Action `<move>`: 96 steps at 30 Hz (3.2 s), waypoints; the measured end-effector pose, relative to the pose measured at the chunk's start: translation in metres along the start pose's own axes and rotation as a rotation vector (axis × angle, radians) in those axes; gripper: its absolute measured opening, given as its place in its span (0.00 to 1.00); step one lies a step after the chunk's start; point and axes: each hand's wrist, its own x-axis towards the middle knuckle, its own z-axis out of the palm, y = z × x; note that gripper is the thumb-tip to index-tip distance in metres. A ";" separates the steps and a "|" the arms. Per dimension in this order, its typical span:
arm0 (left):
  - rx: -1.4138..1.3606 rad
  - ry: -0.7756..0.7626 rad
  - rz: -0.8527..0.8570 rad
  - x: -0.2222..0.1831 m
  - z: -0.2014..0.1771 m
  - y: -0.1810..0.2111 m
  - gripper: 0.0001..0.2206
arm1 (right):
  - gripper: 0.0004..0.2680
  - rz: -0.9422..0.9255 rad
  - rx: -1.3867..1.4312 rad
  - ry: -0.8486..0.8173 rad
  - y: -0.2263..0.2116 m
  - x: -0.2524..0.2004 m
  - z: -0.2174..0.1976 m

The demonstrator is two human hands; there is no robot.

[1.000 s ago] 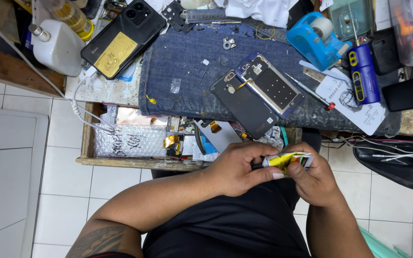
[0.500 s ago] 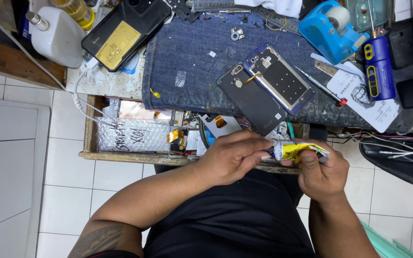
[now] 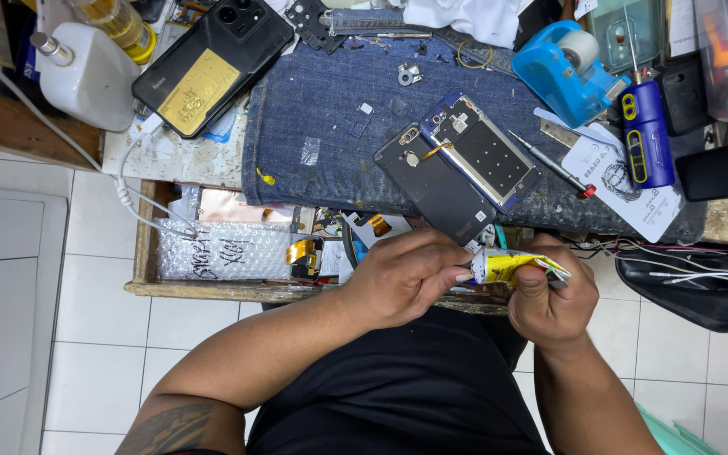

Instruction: The person searches through a container for small components, then applies glue to the inner frame of a mobile phone.

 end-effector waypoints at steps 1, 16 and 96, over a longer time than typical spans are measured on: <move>0.005 0.006 0.017 0.002 -0.001 0.000 0.08 | 0.16 -0.020 -0.001 0.016 0.002 0.000 0.001; 0.100 -0.080 -0.057 0.039 -0.013 -0.011 0.09 | 0.15 -0.042 0.055 0.017 0.012 0.036 -0.007; -0.064 -0.058 -0.174 0.033 -0.055 -0.040 0.14 | 0.13 -0.610 -0.055 -0.337 -0.006 0.126 0.022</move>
